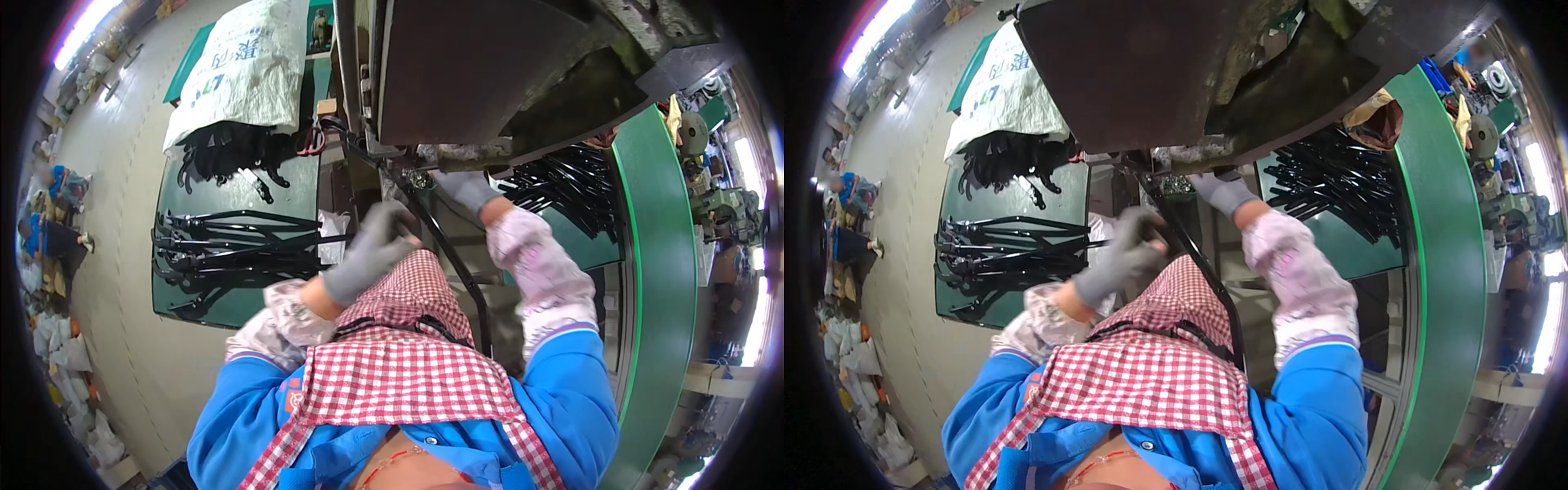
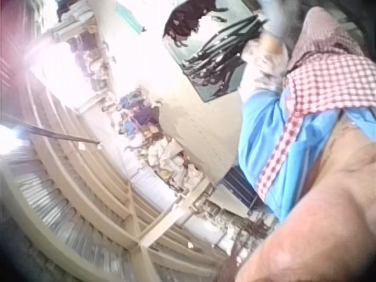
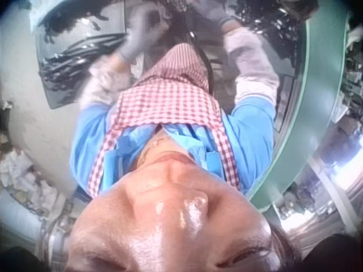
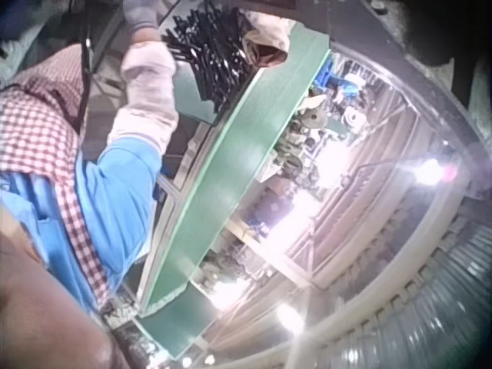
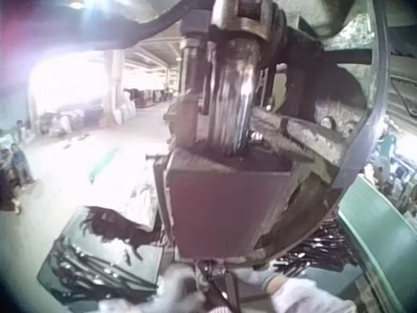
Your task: The person repeatedly picks black plastic components from a green workbench, inserts them into a press-like machine, and removes the processed parts. The cycle continues with the person handling the parts one at a time and placing them back on the bench.
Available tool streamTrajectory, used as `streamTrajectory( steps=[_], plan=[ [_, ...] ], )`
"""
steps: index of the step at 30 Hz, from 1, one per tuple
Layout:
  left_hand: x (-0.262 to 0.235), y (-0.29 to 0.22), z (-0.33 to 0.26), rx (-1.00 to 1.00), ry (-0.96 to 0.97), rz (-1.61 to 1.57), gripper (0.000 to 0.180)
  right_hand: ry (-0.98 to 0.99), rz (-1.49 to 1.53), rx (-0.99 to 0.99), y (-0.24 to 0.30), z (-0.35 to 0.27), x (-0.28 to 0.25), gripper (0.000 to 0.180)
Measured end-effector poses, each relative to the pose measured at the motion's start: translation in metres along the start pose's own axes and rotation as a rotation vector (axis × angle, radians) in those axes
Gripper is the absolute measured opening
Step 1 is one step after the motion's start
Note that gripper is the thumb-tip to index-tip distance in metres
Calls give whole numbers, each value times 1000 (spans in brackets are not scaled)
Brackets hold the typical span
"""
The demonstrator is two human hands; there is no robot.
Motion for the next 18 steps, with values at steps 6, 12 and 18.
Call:
streamTrajectory(
  steps=[6, 12, 18],
  plan=[
    [113, -22, -24, -564, 220, -1119, 34, -159, -116, 502, 8, 24, 43, 51],
    [113, -27, -22, -599, 211, -1025, 29, -98, -100, 506, -40, 41, 74, 48],
    [58, -39, -21, -445, 101, -679, 25, -113, -251, 521, -80, 40, 85, 41]
  ],
)
Point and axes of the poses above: each hand's wrist, its own z-axis towards the middle knuckle, its own x-axis out of the palm, y = z × x, the point moved 7 cm from there along z, towards the middle knuckle, and after that the axes turned 11 degrees about x, right-handed, at the moved point
